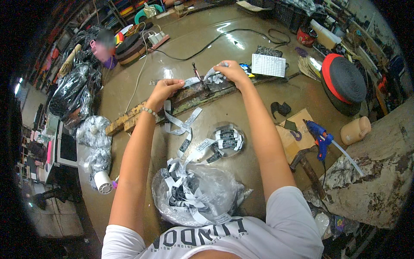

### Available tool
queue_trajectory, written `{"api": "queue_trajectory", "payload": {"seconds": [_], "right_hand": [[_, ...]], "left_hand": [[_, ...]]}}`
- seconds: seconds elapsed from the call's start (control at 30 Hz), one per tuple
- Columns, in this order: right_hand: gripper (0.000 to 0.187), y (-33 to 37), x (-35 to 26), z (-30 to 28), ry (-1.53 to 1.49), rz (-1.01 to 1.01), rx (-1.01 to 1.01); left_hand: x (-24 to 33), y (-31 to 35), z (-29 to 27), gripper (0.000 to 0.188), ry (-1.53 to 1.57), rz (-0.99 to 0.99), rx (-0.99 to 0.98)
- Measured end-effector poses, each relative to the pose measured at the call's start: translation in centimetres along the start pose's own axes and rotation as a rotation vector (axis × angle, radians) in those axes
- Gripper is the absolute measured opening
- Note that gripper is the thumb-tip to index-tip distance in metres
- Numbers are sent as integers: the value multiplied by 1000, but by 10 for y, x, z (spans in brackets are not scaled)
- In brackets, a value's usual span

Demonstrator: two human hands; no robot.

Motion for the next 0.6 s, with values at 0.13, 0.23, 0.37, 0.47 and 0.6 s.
{"api": "queue_trajectory", "payload": {"seconds": [0.13, 0.23, 0.37, 0.47, 0.6], "right_hand": [[11, -4, -6, 1, -541, -25, 43], [11, 1, -4, 12, -644, 119, 25], [11, 13, -9, 33, -422, 200, -209], [13, 16, -14, 41, -270, 169, -228], [15, 18, -18, 40, -137, 124, -105]], "left_hand": [[9, 5, 2, 26, 178, 3, -10], [17, 7, 6, 26, 216, 26, -44], [19, 8, 9, 23, 196, 41, -30], [15, 8, 10, 24, 179, 25, -17], [11, 8, 7, 23, 152, 11, 7]]}}
Point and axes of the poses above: each hand's wrist, its own y-axis away from the middle knuckle, its own z-axis out of the palm, x = y × z, the point moved 4 cm from there along -y, towards the middle knuckle, and after that the axes turned 8 degrees about x, right-handed, at the moved point
